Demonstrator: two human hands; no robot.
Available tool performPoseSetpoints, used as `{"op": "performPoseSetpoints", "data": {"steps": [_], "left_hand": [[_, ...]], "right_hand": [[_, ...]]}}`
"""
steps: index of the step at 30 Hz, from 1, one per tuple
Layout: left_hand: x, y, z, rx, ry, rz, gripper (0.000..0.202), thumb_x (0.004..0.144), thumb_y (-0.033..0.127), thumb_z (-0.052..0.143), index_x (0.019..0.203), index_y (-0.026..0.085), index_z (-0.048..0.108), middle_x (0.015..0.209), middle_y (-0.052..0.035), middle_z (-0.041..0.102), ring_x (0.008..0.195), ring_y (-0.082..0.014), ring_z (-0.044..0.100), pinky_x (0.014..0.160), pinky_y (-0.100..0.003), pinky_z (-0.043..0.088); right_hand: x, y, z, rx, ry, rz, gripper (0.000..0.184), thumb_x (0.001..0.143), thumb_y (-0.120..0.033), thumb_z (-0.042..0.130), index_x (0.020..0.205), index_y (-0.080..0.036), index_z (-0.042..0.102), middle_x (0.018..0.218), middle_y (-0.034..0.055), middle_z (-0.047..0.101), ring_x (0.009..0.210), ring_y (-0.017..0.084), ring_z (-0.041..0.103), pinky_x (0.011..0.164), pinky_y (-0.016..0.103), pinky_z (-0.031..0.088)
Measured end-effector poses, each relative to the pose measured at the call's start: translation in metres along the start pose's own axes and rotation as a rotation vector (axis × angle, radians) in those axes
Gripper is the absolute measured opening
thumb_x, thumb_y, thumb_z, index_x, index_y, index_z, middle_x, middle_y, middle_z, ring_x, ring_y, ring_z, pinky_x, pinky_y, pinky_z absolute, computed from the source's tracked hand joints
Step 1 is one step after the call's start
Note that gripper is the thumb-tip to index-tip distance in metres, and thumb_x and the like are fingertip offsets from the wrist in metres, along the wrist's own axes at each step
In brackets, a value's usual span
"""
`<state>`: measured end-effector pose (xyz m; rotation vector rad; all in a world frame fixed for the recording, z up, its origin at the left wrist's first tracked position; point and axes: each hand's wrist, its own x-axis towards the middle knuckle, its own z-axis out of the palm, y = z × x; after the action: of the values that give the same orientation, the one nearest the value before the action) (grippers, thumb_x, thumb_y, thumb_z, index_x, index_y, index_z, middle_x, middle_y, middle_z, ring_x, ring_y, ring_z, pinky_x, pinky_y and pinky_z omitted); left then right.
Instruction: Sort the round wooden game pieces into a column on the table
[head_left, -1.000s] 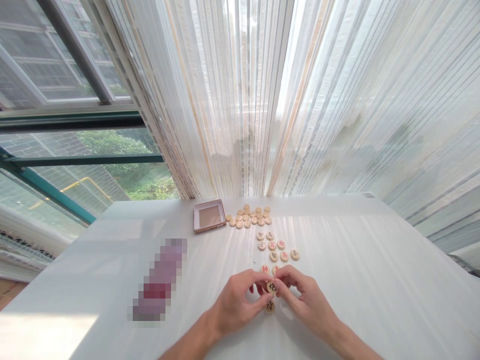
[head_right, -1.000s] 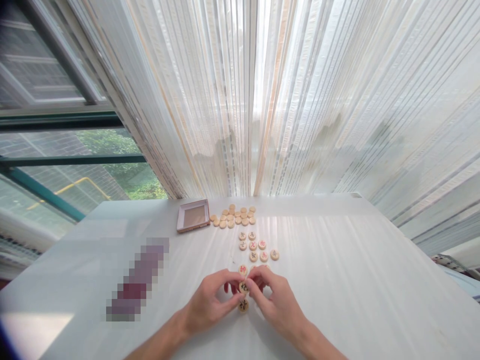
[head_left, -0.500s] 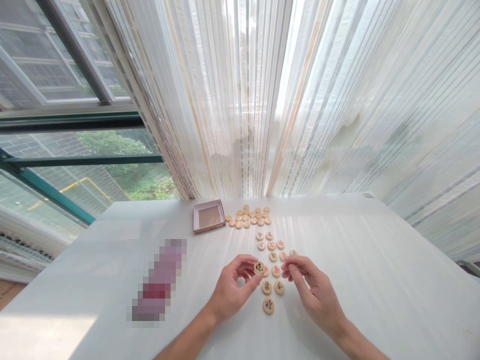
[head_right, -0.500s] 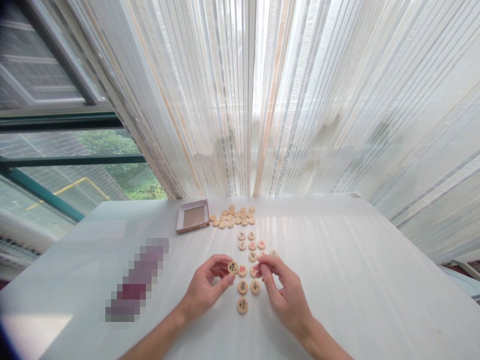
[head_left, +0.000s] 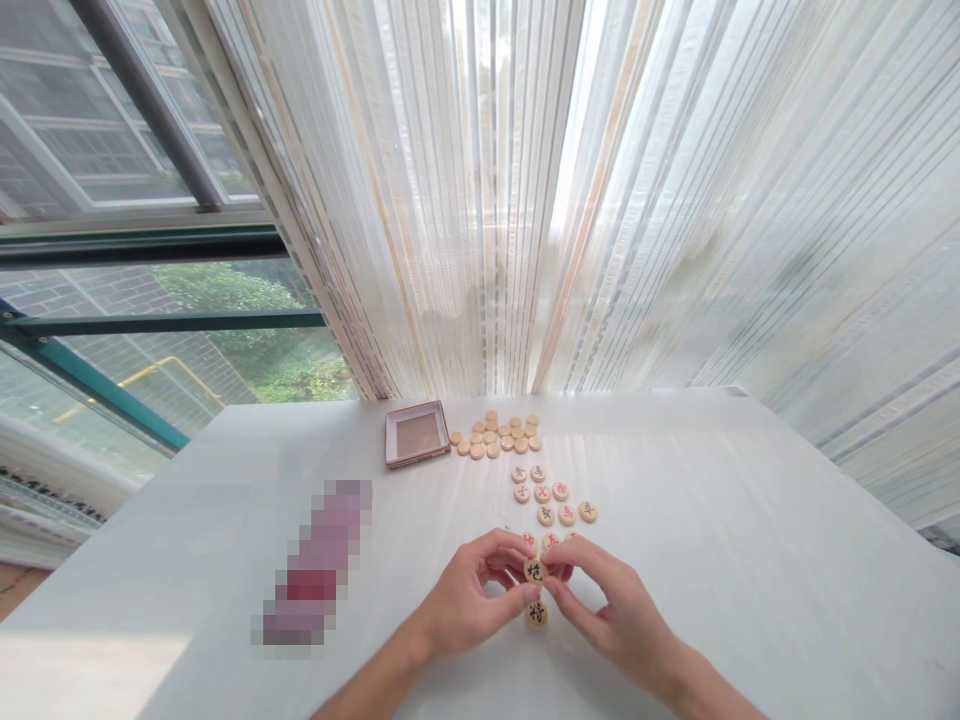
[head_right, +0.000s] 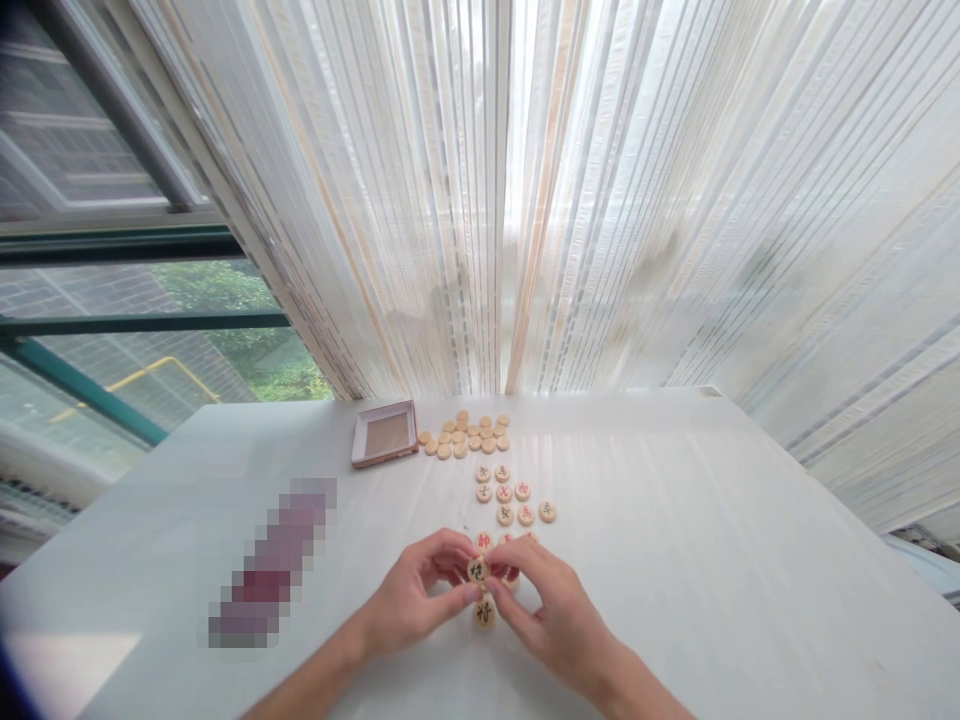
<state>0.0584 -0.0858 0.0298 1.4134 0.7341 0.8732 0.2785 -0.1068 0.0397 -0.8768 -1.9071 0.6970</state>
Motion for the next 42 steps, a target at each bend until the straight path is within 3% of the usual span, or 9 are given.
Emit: {"op": "performPoseSetpoints", "data": {"steps": [5, 10, 17, 22, 27, 32, 37, 42], "left_hand": [[0.001, -0.006, -0.002, -0.122, -0.024, -0.059, 0.027, 0.096, 0.035, 0.074, 0.115, 0.016, 0.067, 0.099, -0.0099, 0.076, 0.088, -0.0205, 0.075, 0.075, -0.029, 0.058], [0.003, -0.007, 0.0, -0.153, 0.037, -0.085, 0.027, 0.088, 0.034, 0.084, 0.097, 0.014, 0.069, 0.09, -0.0058, 0.073, 0.078, -0.0158, 0.071, 0.067, -0.025, 0.058], [0.004, -0.011, -0.001, -0.192, 0.073, -0.125, 0.032, 0.075, 0.032, 0.094, 0.084, 0.013, 0.07, 0.074, -0.002, 0.074, 0.068, -0.0124, 0.069, 0.067, -0.023, 0.056], [0.003, -0.007, -0.001, -0.171, 0.051, -0.121, 0.03, 0.079, 0.035, 0.092, 0.081, 0.012, 0.072, 0.075, -0.0059, 0.078, 0.069, -0.016, 0.073, 0.068, -0.026, 0.058], [0.005, 0.001, -0.003, -0.145, 0.04, -0.15, 0.031, 0.087, 0.04, 0.084, 0.088, 0.011, 0.074, 0.078, -0.0088, 0.08, 0.069, -0.0171, 0.074, 0.069, -0.028, 0.061], [0.006, 0.004, -0.008, -0.137, -0.008, -0.141, 0.033, 0.093, 0.042, 0.078, 0.106, 0.011, 0.076, 0.096, -0.0127, 0.081, 0.083, -0.0216, 0.077, 0.077, -0.033, 0.063], [0.004, -0.001, -0.009, -0.185, -0.041, -0.158, 0.035, 0.089, 0.037, 0.083, 0.115, 0.014, 0.074, 0.106, -0.0133, 0.08, 0.091, -0.0227, 0.077, 0.082, -0.034, 0.062], [0.004, -0.006, -0.007, -0.237, -0.035, -0.161, 0.038, 0.085, 0.031, 0.088, 0.115, 0.014, 0.071, 0.104, -0.013, 0.081, 0.091, -0.0224, 0.078, 0.081, -0.032, 0.06]], "right_hand": [[0.003, 0.001, 0.002, -0.024, 0.025, -0.036, 0.017, 0.101, -0.014, 0.059, 0.111, -0.025, 0.064, 0.089, 0.0029, 0.072, 0.076, 0.018, 0.067, 0.072, 0.03, 0.058], [0.0, 0.001, 0.005, -0.072, 0.016, -0.136, 0.023, 0.098, -0.011, 0.063, 0.117, -0.024, 0.063, 0.098, 0.0059, 0.072, 0.084, 0.019, 0.07, 0.079, 0.031, 0.06], [-0.003, -0.01, 0.006, -0.196, -0.034, -0.206, 0.025, 0.098, -0.008, 0.064, 0.117, -0.023, 0.064, 0.095, 0.0067, 0.071, 0.079, 0.019, 0.068, 0.072, 0.03, 0.059], [-0.002, -0.013, 0.007, -0.242, -0.037, -0.245, 0.028, 0.098, -0.007, 0.064, 0.122, -0.021, 0.062, 0.094, 0.0072, 0.072, 0.078, 0.02, 0.067, 0.071, 0.031, 0.058], [-0.002, -0.006, 0.007, -0.203, -0.042, -0.196, 0.031, 0.1, -0.009, 0.061, 0.128, -0.023, 0.059, 0.098, 0.0071, 0.073, 0.085, 0.021, 0.07, 0.077, 0.033, 0.06], [-0.001, -0.001, 0.005, -0.156, -0.002, -0.122, 0.026, 0.101, -0.013, 0.061, 0.124, -0.026, 0.061, 0.104, 0.0072, 0.073, 0.093, 0.022, 0.073, 0.091, 0.038, 0.061], [0.0, 0.001, 0.005, -0.118, 0.018, -0.084, 0.026, 0.102, -0.015, 0.059, 0.125, -0.027, 0.063, 0.105, 0.0083, 0.073, 0.093, 0.023, 0.073, 0.082, 0.035, 0.063], [0.0, 0.003, 0.005, -0.099, 0.033, -0.054, 0.02, 0.102, -0.019, 0.059, 0.12, -0.025, 0.065, 0.1, 0.0083, 0.074, 0.089, 0.022, 0.072, 0.079, 0.034, 0.063]]}}
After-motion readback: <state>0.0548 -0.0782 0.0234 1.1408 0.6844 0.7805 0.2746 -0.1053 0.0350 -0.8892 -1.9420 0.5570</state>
